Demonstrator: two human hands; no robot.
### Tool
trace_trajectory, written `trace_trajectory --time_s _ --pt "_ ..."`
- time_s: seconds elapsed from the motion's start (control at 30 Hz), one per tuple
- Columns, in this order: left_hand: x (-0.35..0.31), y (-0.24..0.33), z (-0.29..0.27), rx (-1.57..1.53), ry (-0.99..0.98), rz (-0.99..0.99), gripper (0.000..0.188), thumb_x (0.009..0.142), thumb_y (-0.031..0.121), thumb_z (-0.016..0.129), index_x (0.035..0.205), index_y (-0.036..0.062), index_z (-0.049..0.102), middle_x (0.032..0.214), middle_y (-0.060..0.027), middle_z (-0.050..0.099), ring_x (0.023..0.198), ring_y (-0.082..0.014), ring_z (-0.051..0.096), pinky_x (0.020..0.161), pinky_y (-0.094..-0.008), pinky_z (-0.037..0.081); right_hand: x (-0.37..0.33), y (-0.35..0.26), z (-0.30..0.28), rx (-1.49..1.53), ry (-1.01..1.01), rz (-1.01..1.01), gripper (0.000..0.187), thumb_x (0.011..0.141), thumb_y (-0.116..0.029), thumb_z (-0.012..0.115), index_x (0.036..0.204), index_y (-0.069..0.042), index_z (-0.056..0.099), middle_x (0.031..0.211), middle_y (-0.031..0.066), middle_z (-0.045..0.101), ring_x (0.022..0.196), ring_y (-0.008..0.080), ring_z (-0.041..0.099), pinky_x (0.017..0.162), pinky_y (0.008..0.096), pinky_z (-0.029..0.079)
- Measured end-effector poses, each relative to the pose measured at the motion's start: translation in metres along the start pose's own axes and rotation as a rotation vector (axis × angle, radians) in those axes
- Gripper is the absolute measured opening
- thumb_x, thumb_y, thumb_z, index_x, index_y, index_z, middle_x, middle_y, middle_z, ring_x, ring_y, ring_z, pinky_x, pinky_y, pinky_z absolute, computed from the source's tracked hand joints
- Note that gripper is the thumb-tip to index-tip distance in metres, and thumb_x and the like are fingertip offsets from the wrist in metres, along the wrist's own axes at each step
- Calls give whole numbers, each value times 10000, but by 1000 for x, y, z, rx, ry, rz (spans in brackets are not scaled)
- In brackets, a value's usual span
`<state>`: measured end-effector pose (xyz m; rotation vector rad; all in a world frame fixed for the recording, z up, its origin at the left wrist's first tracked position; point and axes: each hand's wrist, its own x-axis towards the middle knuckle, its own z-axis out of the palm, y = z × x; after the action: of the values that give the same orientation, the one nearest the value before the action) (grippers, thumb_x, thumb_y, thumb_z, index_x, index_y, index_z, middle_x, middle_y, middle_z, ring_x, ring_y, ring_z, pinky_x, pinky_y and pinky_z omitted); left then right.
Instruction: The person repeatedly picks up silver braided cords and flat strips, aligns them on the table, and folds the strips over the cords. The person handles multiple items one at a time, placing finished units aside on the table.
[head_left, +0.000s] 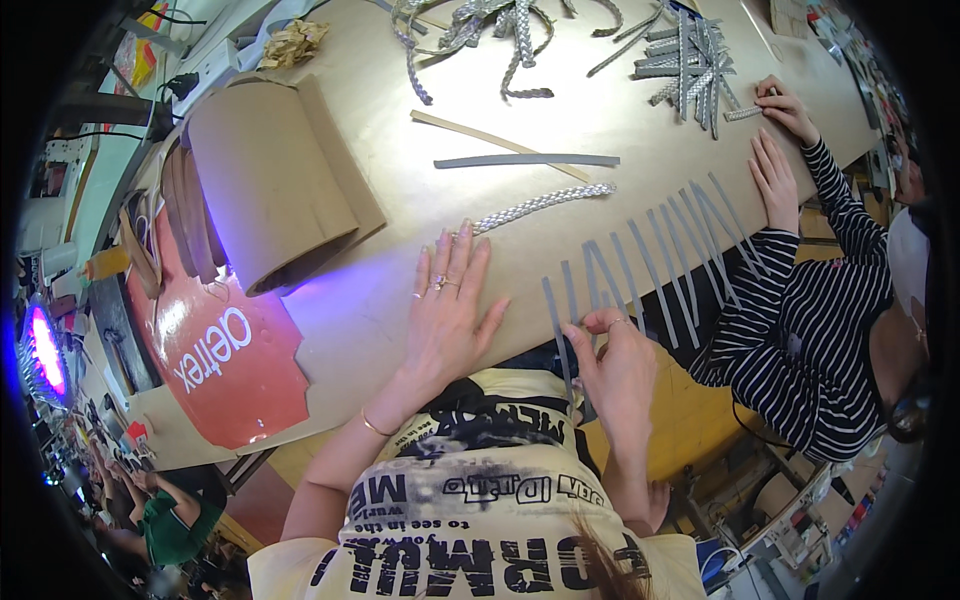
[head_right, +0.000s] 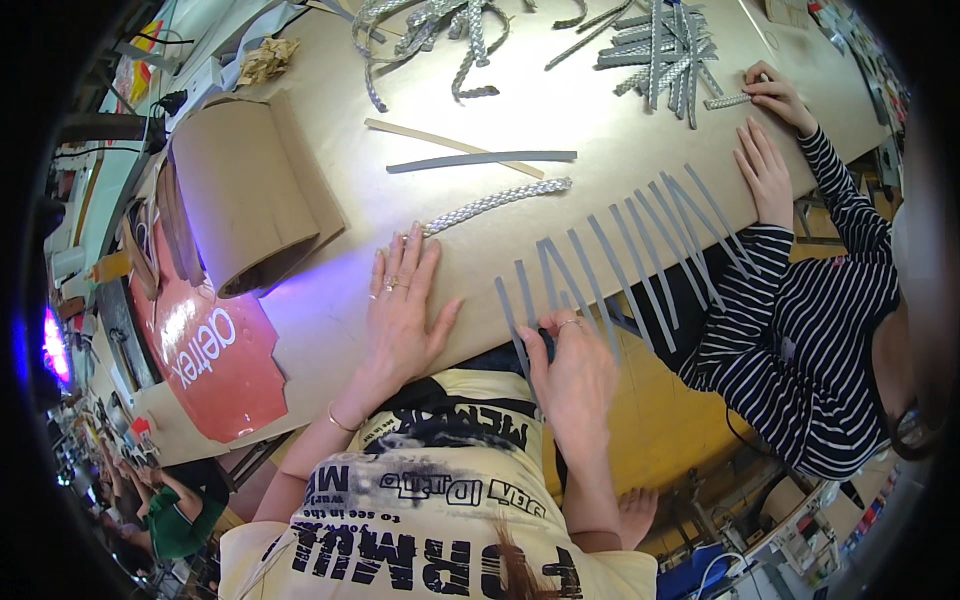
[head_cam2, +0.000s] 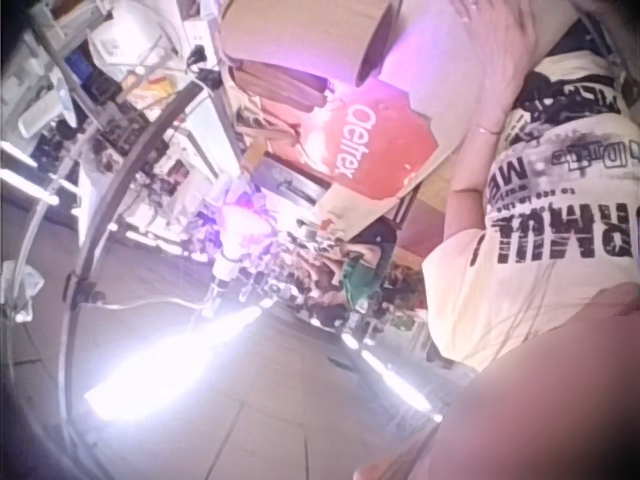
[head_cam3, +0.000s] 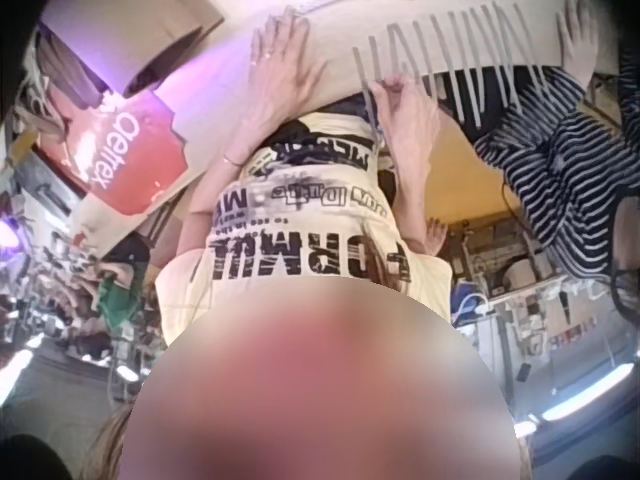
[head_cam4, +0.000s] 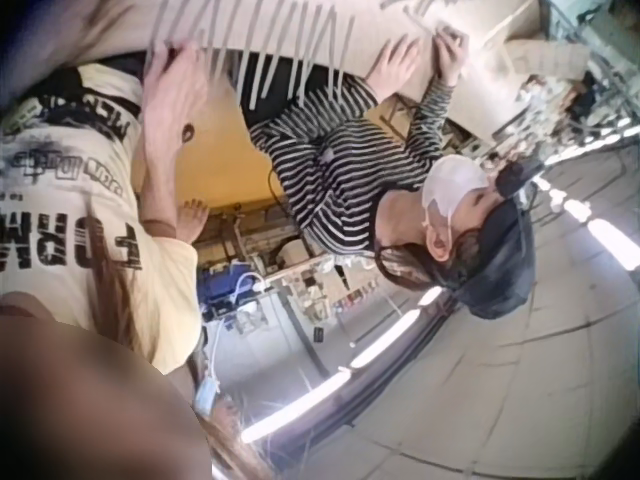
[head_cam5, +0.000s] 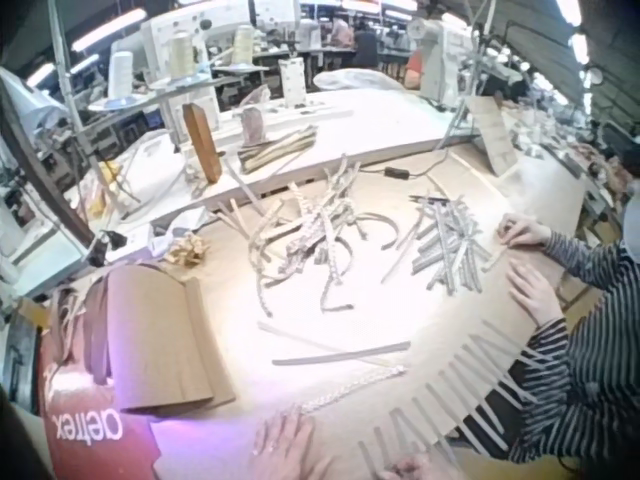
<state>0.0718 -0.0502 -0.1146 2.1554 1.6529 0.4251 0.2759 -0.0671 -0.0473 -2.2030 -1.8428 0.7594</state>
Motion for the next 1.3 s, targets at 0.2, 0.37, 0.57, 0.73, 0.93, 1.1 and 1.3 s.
trace_trajectory --time_s 0.2,0.37,0.57,0.73,0.93,1.1,1.3 --pt "0 -2 0 7 9 12 673 932 351 617 1459 1 388 1569 -209 288 1455 -396 260 1180 -538 192 2 -7 5 38 -22 117 338 896 -328 703 1038 -32 623 761 99 691 560 272 621 570 402 456" --pt "0 -1 0 -8 15 7 657 935 346 613 1452 2 398 1564 -214 294 1453 -397 262 1178 -537 201 10 -13 1 28 -52 148 349 883 -333 715 1023 -21 646 663 97 664 568 282 640 572 393 466" --pt "1 -1 -1 -50 17 0 674 911 318 651 1457 17 396 1561 -216 303 1443 -420 273 1181 -536 190 15 -16 -4 -8 -94 146 320 896 -349 688 880 -31 715 651 117 663 620 328 656 589 431 478" --pt "0 -2 -2 -66 10 -1 666 906 311 661 1449 17 410 1568 -211 295 1446 -416 268 1184 -534 180 18 -19 -28 218 -111 112 250 883 -261 713 832 -16 709 621 91 610 541 236 584 568 374 458" --pt "-8 -5 -23 -278 319 113 607 836 217 752 1363 27 518 1455 -212 448 1341 -369 440 1107 -480 325 23 -20 -47 451 -36 -296 134 813 -124 771 830 -10 702 780 74 618 695 176 573 680 329 449" --pt "-14 9 -45 -991 207 -175 362 817 125 776 1147 21 672 1082 -108 676 930 -183 633 818 -307 488 30 -36 -39 349 -275 -429 129 808 -153 775 804 -48 700 858 50 640 768 232 605 674 355 447" --pt "-11 16 -52 -1143 160 -394 112 881 56 725 977 3 743 813 -33 708 714 -55 564 669 -219 471 41 -54 -36 10 -226 -626 302 798 -187 776 1039 -44 663 967 111 661 915 283 631 822 367 451"
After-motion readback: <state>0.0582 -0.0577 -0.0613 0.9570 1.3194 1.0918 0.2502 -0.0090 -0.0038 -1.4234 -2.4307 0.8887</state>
